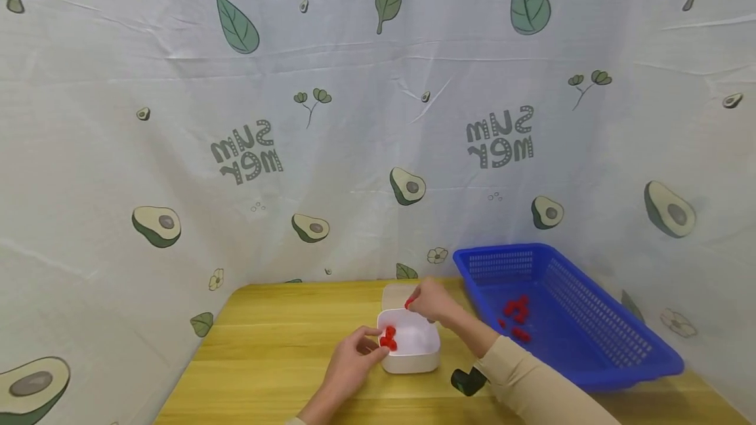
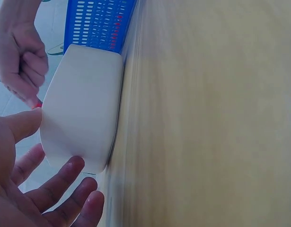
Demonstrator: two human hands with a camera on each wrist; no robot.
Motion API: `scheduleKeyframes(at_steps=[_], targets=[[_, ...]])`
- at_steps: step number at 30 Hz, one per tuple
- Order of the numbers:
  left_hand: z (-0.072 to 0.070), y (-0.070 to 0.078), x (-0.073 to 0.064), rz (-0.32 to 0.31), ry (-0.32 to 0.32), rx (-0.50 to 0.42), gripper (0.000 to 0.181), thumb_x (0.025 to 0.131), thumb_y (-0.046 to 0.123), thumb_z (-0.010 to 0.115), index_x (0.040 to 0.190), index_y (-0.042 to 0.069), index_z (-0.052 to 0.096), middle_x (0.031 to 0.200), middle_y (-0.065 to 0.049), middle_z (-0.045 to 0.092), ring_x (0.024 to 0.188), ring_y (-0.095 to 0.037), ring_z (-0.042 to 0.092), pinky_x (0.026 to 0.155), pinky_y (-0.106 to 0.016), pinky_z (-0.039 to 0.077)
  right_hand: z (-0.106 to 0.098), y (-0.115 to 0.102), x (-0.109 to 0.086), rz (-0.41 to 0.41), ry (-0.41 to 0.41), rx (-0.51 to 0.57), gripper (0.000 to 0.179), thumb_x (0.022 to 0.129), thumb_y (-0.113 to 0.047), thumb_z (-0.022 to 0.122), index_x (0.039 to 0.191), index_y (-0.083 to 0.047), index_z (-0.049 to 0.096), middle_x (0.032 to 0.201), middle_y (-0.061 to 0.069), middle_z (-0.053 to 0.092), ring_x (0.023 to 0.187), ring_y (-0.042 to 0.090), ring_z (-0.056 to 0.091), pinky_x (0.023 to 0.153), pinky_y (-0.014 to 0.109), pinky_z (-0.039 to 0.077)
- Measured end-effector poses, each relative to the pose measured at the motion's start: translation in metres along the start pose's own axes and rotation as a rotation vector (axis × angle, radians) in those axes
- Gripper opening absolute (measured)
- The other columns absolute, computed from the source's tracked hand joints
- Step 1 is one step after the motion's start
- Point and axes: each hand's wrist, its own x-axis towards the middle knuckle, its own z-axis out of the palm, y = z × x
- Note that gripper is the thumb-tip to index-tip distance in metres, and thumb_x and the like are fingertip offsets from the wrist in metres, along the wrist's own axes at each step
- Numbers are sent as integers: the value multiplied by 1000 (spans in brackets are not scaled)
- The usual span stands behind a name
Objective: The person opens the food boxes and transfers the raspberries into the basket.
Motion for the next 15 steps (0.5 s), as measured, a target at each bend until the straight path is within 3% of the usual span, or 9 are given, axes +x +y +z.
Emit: scheduleKeyframes(at_steps=[9, 15], targets=[[-1, 2, 1, 4, -4, -11, 34, 88, 30, 78, 119, 16, 70, 91, 3, 67, 84, -15, 58, 68, -27, 47, -54, 6, 3, 57, 23, 3, 14, 88, -7, 73, 99, 2, 73, 83, 10, 64, 48, 10, 32, 46, 22, 33], [0, 1, 1, 11, -2, -19, 34, 88, 29, 78, 118, 15, 70, 90, 2, 67, 83, -16, 58, 68, -27, 48, -88, 24, 4, 74, 37, 32, 17, 88, -7, 72, 101, 4, 73, 67, 1, 49, 46, 9, 29, 45, 23, 30]])
